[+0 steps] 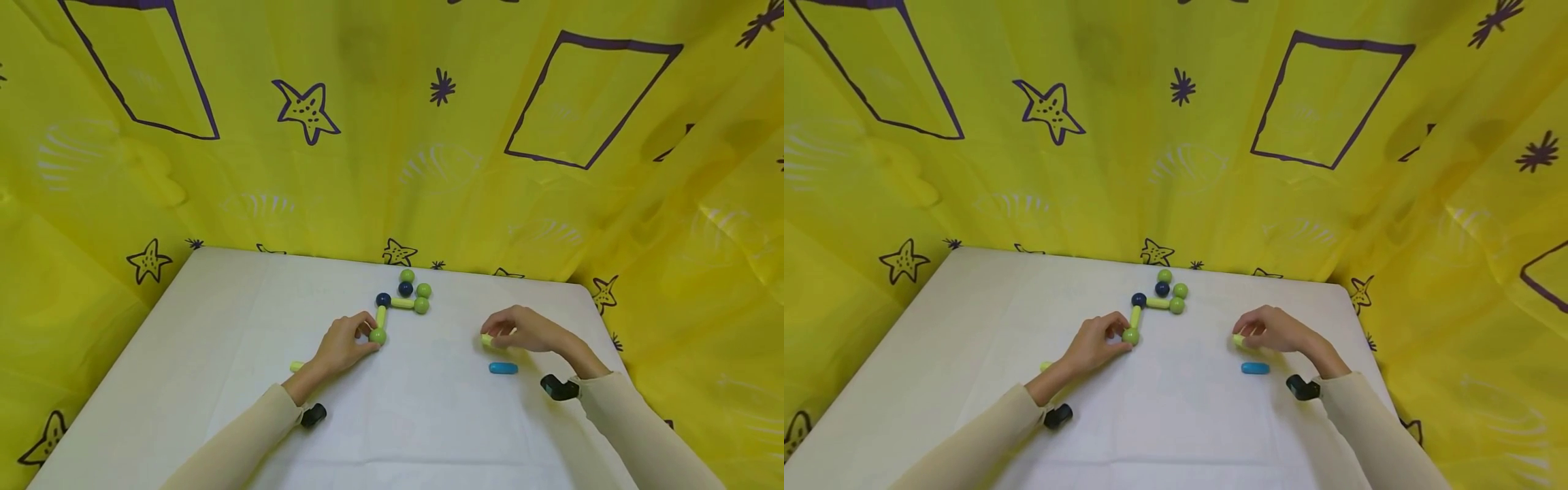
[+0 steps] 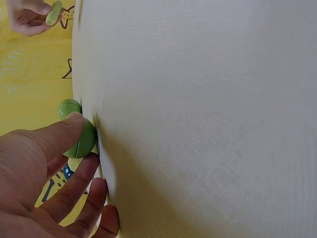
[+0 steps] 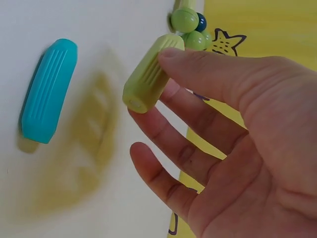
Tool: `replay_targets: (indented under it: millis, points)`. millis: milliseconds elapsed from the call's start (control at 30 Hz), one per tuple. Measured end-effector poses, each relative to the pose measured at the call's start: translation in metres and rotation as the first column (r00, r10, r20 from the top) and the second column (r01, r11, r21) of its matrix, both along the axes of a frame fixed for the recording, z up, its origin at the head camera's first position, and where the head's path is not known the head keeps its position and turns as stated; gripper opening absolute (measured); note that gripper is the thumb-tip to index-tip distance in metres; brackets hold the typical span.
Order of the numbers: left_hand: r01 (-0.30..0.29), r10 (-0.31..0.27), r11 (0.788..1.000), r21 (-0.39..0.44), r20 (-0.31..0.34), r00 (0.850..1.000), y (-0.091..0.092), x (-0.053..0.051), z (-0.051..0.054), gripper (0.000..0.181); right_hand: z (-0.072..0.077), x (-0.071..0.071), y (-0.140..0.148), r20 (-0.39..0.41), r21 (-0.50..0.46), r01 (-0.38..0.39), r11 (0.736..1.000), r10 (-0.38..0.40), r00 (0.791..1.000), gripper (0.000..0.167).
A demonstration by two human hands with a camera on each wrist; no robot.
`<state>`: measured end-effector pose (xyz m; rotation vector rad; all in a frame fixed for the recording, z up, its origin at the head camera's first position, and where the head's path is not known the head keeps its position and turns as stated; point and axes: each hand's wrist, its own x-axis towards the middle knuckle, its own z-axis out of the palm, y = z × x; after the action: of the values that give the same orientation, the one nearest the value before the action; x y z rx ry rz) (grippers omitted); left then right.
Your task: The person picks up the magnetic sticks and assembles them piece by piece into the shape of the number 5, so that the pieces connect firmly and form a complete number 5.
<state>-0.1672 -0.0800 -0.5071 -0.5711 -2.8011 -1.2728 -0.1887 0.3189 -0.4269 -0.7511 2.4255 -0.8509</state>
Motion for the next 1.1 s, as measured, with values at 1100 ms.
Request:
replay_targets:
  millis: [1100]
  points:
    - [0.018, -0.018, 1.0, -0.004, -0.043, 0.999, -0.001, 0.001, 0.001, 0.028, 0.003, -0.027, -0.055, -0.025, -0.124, -0.078, 0.989, 0.075, 0.997, 0.015]
